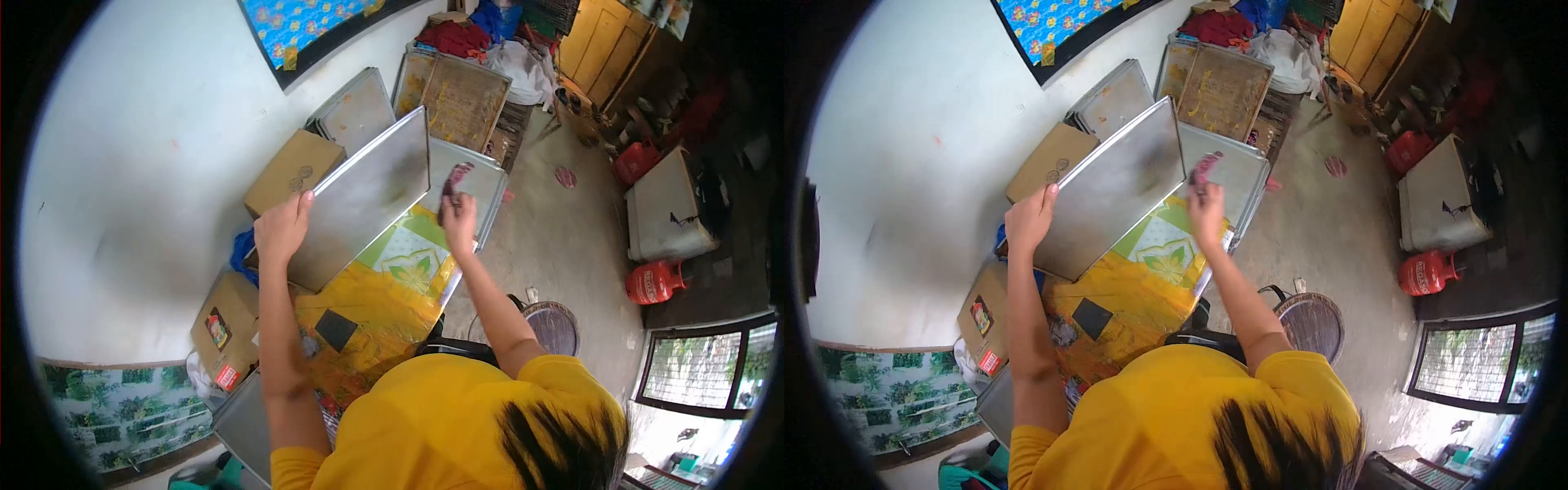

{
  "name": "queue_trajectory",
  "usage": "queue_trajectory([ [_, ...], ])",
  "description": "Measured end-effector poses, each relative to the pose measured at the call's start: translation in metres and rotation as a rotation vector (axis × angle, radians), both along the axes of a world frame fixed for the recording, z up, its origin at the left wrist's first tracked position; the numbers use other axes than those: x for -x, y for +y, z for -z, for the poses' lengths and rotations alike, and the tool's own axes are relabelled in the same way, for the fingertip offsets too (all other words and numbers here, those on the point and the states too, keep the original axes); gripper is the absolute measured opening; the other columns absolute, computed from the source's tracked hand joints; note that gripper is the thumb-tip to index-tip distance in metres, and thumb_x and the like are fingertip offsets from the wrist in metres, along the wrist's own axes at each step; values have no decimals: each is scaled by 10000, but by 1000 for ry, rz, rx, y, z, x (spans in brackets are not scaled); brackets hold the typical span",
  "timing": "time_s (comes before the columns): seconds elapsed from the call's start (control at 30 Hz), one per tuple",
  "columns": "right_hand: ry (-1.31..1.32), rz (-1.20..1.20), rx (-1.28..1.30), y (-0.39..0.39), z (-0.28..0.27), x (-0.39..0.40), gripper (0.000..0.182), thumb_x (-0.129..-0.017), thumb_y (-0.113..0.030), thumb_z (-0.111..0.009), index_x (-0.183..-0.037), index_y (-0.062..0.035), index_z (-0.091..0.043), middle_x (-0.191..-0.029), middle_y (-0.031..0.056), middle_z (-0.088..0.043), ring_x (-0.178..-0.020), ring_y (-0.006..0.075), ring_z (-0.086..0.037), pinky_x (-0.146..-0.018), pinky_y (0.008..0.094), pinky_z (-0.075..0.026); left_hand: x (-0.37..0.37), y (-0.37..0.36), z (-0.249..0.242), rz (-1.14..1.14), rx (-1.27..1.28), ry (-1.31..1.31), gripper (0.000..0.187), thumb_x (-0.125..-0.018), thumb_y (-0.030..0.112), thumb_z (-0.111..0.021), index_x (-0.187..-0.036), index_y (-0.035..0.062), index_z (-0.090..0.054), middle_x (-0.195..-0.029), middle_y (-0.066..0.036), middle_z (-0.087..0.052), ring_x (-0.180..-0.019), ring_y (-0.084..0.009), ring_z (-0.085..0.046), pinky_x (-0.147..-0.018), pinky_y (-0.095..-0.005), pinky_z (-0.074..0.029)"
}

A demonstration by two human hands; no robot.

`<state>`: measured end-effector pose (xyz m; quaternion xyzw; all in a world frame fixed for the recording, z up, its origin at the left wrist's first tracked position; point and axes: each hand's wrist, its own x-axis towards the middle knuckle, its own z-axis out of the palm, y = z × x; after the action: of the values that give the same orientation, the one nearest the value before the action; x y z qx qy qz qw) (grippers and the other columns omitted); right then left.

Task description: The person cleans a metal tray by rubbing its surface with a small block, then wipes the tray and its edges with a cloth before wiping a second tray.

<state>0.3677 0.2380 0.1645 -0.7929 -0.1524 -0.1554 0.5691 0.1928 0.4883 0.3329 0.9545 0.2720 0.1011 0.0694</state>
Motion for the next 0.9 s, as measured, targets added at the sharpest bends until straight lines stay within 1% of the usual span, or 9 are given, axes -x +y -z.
queue_trajectory([
  [0.2,-354,-554,-65,146,-33,118,305,-676,-89,-681,-965,-36,-599,-1496,306,-210,-1371,561,-145,-1121,606,-138,-2,8,8,-51,57,107,671,-968,577,-255,-984,68,-692,-879,-240,-662,-871,-447,-626,-784,-531,-479],
  [0.37,-243,-200,-109,198,-32,93,226,-754,-185,-668,-934,-60,-616,-1537,302,-114,-1403,545,-10,-1106,648,24,1,7,2,4,67,23,659,-977,555,-257,-935,60,-690,-855,-249,-647,-866,-443,-616,-774,-526,-464],
  [0.43,-220,-38,-315,196,-51,51,488,-813,-257,-610,-1261,-100,-495,-1551,245,-160,-1432,471,-55,-1110,635,34,2,6,-2,26,94,-30,622,-976,545,-285,-937,70,-684,-854,-240,-649,-866,-437,-618,-767,-528,-464],
  [0.57,78,224,-334,179,-47,-33,634,-889,-314,-536,-1447,-93,-331,-1536,209,-237,-1434,366,-181,-1124,602,-111,-2,14,0,34,90,21,544,-972,524,-341,-947,97,-676,-821,-221,-648,-836,-425,-619,-734,-521,-468],
  [0.67,82,307,-575,171,42,-70,622,-916,-387,-502,-1457,-131,-330,-1497,211,-318,-1371,403,-307,-1119,512,-240,-3,15,-1,49,73,33,536,-972,521,-348,-933,98,-675,-805,-212,-648,-818,-422,-618,-719,-513,-468],
  [0.73,381,466,-592,182,126,-53,613,-926,-419,-477,-1474,-201,-307,-1432,224,-404,-1266,429,-436,-1077,456,-337,-3,13,0,49,65,17,536,-972,521,-350,-918,95,-672,-802,-206,-649,-813,-421,-618,-715,-510,-467],
  [0.8,947,547,-260,178,86,9,619,-931,-439,-458,-1489,-260,-259,-1386,240,-440,-1226,415,-472,-1053,507,-351,-3,9,1,30,68,-7,541,-971,523,-352,-901,89,-667,-803,-203,-651,-814,-421,-618,-716,-511,-466],
  [0.87,1017,555,-312,197,110,43,669,-926,-458,-475,-1503,-258,-203,-1316,243,-492,-1085,358,-584,-906,502,-477,-4,7,-3,0,50,25,523,-973,505,-352,-920,100,-679,-828,-206,-656,-828,-416,-627,-732,-513,-478],
  [0.9,1117,467,-608,202,100,66,654,-929,-448,-477,-1495,-252,-214,-1288,230,-508,-1011,327,-614,-824,462,-512,-3,6,-3,-15,42,41,515,-974,496,-351,-929,106,-685,-841,-208,-659,-834,-414,-632,-740,-514,-484],
])
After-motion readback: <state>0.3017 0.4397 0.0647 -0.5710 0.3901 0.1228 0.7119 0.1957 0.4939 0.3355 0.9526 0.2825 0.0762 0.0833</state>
